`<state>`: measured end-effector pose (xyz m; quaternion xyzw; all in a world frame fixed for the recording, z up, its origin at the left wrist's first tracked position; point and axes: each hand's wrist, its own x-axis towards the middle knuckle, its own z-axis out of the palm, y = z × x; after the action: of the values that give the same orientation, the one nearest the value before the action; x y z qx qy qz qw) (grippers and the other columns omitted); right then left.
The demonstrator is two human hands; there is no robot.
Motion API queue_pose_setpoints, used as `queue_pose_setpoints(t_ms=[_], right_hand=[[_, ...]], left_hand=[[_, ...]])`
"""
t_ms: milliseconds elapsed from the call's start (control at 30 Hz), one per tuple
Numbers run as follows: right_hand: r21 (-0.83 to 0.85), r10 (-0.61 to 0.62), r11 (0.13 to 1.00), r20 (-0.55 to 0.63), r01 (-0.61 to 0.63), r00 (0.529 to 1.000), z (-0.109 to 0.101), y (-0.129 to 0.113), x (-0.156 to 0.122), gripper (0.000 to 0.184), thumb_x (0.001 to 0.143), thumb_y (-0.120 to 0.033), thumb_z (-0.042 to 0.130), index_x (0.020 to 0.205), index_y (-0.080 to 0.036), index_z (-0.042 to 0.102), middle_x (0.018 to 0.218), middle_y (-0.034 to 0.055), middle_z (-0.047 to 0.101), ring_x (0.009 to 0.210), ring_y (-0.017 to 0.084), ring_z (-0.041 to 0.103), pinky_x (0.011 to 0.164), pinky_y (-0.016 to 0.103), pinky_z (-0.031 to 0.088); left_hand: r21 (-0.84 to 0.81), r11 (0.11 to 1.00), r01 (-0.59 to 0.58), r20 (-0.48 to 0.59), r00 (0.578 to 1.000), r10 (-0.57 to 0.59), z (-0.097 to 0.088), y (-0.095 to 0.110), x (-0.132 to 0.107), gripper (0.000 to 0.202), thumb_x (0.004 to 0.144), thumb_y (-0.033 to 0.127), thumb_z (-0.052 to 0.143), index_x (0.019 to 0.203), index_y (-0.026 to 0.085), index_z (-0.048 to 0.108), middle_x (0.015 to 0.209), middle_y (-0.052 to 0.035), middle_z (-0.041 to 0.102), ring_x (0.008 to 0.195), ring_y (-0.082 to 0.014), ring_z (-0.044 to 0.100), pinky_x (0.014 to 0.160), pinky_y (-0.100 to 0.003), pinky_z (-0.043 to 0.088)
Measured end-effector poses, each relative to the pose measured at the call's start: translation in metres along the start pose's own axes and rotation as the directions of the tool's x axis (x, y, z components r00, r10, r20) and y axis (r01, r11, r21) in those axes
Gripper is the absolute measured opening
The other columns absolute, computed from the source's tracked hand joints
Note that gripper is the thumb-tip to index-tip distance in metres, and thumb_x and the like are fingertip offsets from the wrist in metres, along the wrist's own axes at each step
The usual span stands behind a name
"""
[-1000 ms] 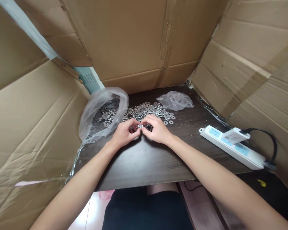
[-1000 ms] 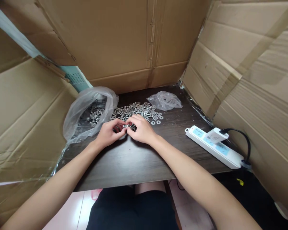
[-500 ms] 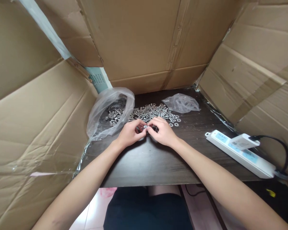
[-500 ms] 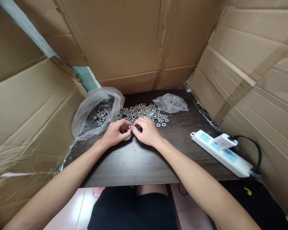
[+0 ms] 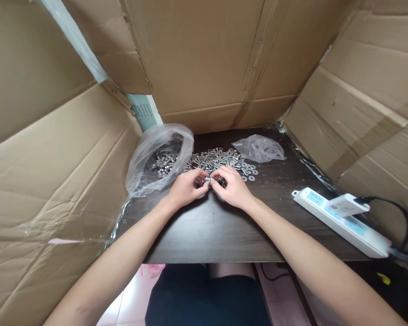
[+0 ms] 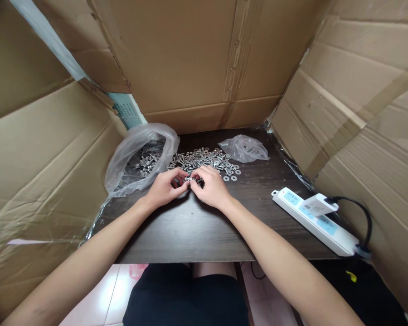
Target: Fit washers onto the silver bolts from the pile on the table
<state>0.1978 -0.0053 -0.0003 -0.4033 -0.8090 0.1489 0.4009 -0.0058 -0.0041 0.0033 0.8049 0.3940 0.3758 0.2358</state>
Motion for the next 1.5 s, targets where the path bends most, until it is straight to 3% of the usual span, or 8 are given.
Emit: queue_pose_setpoints(t_ms=[300, 600, 1000, 1200, 1500], right_hand=[[-0.004, 0.017, 1.0, 0.023, -0.017, 1.0, 0.0019, 0.0013, -0.0001, 0.017, 0.098, -0.026, 0.054, 0.085, -0.022, 0.063, 0.088, 0.0056, 0.07, 0.087, 0.024, 0.059, 0.085, 0.042, 0.044], [0.007, 0.009, 1.0, 0.004, -0.009, 1.0, -0.0004, -0.0005, -0.0003, 0.002, 0.09, -0.021, 0.06, 0.091, -0.022, 0.062, 0.091, 0.0056, 0.066, 0.09, 0.025, 0.06, 0.084, 0.04, 0.046], [0.003, 0.009, 1.0, 0.013, -0.009, 1.0, 0.0021, 0.0009, -0.0001, 0.01, 0.096, -0.025, 0.057, 0.088, -0.022, 0.062, 0.091, 0.006, 0.067, 0.089, 0.025, 0.061, 0.083, 0.041, 0.046], [0.044, 0.018, 0.999, -0.005, -0.018, 1.0, 0.0001, -0.0033, -0.0001, 0.006, 0.09, -0.023, 0.061, 0.096, -0.022, 0.061, 0.094, 0.0061, 0.065, 0.092, 0.025, 0.061, 0.084, 0.04, 0.048], [0.045, -0.003, 0.999, 0.014, 0.002, 1.0, 0.0003, -0.0015, -0.0004, 0.006, 0.087, -0.018, 0.06, 0.092, -0.021, 0.061, 0.094, 0.0061, 0.064, 0.091, 0.025, 0.059, 0.083, 0.04, 0.047]], left_hand=[[0.042, 0.999, 0.014, -0.003, 1.0, -0.014, 0.0003, -0.0001, -0.0008, 0.018, 0.088, 0.027, 0.067, 0.104, 0.019, 0.067, 0.087, -0.0023, 0.073, 0.073, -0.0148, 0.069, 0.063, -0.025, 0.054], [0.046, 0.999, 0.003, -0.003, 1.0, -0.003, 0.0004, 0.0003, 0.0, 0.017, 0.088, 0.025, 0.068, 0.105, 0.019, 0.067, 0.089, -0.0021, 0.074, 0.072, -0.0139, 0.068, 0.064, -0.024, 0.054], [0.043, 0.999, -0.002, -0.005, 1.0, 0.002, -0.0003, 0.0013, -0.0001, 0.017, 0.089, 0.028, 0.067, 0.103, 0.019, 0.067, 0.087, -0.0022, 0.074, 0.071, -0.0141, 0.068, 0.063, -0.025, 0.054], [0.034, 0.999, -0.004, -0.002, 1.0, 0.004, -0.0007, 0.0013, -0.0008, 0.019, 0.089, 0.026, 0.067, 0.106, 0.019, 0.068, 0.09, -0.0027, 0.074, 0.073, -0.0145, 0.068, 0.064, -0.025, 0.054], [0.047, 0.999, -0.012, 0.0, 1.0, 0.012, -0.0004, 0.0015, -0.0002, 0.017, 0.088, 0.025, 0.068, 0.104, 0.019, 0.068, 0.086, -0.0017, 0.072, 0.071, -0.0136, 0.067, 0.063, -0.024, 0.053]])
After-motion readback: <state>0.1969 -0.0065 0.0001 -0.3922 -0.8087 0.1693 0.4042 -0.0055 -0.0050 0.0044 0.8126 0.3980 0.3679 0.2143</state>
